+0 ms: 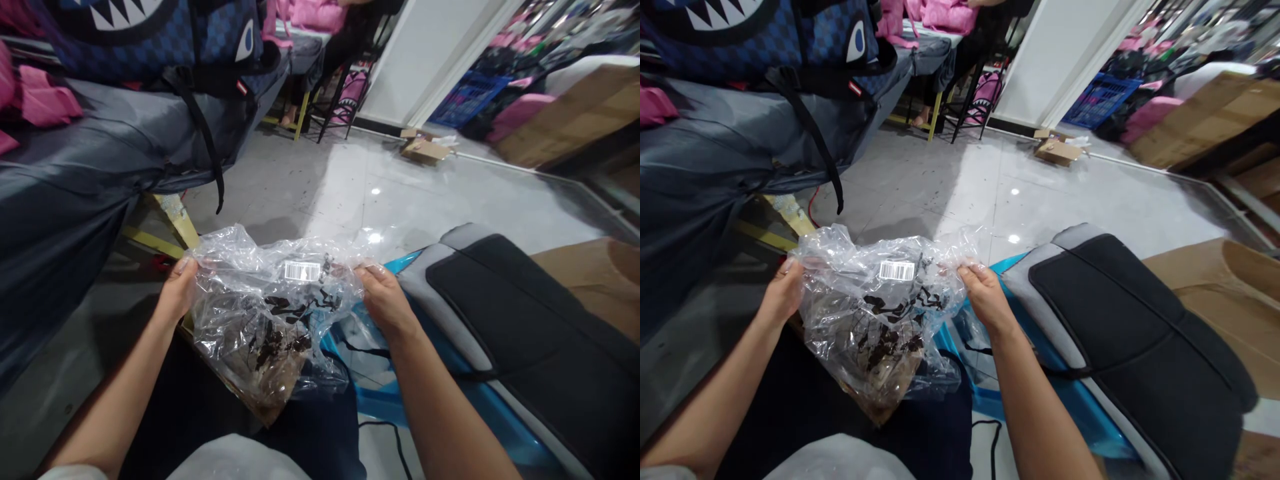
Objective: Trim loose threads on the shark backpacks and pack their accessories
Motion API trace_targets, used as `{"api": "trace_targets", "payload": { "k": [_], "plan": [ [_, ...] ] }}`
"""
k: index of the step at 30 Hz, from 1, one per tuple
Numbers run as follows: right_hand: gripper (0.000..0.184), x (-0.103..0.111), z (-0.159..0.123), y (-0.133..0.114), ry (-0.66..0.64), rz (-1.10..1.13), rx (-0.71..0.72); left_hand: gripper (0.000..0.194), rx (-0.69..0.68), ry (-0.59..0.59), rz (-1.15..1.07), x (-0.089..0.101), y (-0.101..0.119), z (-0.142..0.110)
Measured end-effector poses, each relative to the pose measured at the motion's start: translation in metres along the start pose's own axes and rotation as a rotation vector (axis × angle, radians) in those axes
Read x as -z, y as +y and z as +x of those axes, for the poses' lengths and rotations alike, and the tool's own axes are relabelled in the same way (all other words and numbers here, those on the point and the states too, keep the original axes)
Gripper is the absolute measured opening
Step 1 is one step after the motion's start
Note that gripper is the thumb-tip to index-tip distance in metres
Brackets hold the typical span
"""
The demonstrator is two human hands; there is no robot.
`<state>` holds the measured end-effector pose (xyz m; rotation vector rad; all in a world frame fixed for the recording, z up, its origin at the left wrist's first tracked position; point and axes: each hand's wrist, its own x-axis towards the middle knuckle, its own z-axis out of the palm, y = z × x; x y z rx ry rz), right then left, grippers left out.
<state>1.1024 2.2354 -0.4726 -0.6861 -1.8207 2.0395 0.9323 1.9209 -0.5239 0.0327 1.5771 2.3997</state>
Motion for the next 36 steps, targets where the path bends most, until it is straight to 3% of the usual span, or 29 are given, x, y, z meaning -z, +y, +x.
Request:
{"api": "trace_targets", "payload": {
  "k": [36],
  "plan": [
    [0.041,0.005,0.001,0.018,-0.024,-0.039,0.003,0.052,0.021,0.045,-0.047,0.007,-0.003,-0.003]
  ]
}}
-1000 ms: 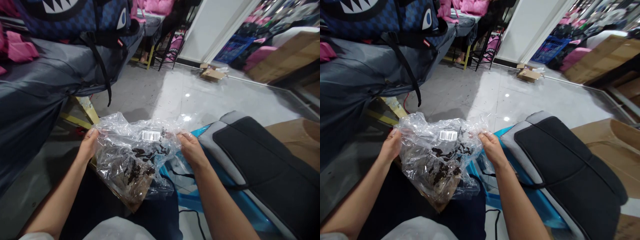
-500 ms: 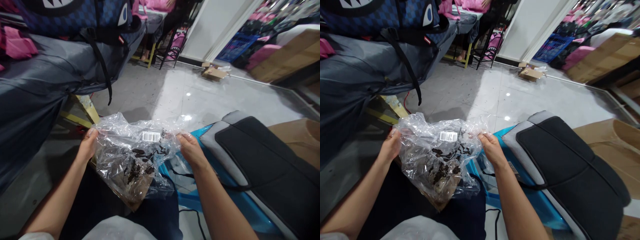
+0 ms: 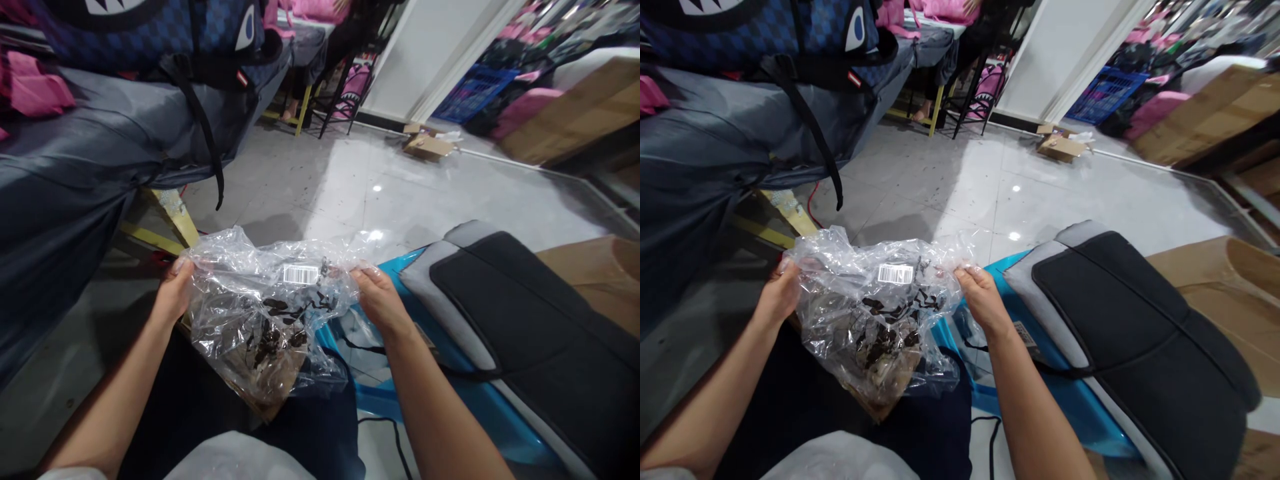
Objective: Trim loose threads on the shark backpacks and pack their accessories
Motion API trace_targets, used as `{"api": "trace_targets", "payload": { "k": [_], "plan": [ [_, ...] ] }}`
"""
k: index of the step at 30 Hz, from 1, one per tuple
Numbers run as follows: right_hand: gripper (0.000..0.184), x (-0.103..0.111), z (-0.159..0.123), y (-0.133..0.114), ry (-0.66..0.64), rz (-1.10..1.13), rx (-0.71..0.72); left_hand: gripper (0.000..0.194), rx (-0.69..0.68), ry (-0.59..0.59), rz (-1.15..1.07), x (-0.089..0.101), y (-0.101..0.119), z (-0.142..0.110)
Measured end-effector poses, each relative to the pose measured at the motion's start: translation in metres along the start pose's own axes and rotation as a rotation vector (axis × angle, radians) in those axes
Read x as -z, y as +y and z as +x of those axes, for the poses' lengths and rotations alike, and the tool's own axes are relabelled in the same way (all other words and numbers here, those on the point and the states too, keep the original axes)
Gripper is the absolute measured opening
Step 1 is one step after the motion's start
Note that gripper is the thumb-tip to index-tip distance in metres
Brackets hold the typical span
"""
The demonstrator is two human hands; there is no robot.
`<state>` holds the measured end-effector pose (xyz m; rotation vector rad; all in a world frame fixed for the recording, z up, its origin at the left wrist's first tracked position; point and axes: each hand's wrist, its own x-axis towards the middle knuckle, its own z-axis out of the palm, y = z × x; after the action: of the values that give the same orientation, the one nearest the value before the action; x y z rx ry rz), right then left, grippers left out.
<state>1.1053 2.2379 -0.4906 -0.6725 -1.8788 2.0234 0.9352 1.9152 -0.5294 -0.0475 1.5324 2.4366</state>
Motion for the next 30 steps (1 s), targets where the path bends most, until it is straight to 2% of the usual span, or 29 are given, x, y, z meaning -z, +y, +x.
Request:
{"api": "trace_targets", "payload": {
  "k": [8,22,24,27,29,30],
  "plan": [
    [0.037,0.002,-0.001,0.002,0.014,0.030,0.001,0.044,-0.026,-0.041,0.007,0.001,-0.003,0.000],
    [0.040,0.008,0.005,0.013,-0.018,-0.018,0.030,0.052,-0.037,-0.030,0.005,0.003,-0.008,0.004],
    [0.051,0.002,0.001,0.008,-0.091,-0.071,0.065,0.053,-0.057,-0.044,0.025,-0.006,-0.011,0.000],
    [0.078,-0.020,-0.013,0.003,-0.337,-0.181,0.104,0.051,-0.105,-0.127,0.067,-0.034,-0.027,-0.026],
    [0.078,-0.036,-0.025,0.005,-0.458,-0.252,0.065,0.053,-0.117,-0.305,0.127,-0.060,-0.044,-0.054],
    [0.072,-0.041,-0.031,0.007,-0.467,-0.286,0.050,0.055,-0.124,-0.445,0.183,-0.072,-0.052,-0.068]
  ]
}}
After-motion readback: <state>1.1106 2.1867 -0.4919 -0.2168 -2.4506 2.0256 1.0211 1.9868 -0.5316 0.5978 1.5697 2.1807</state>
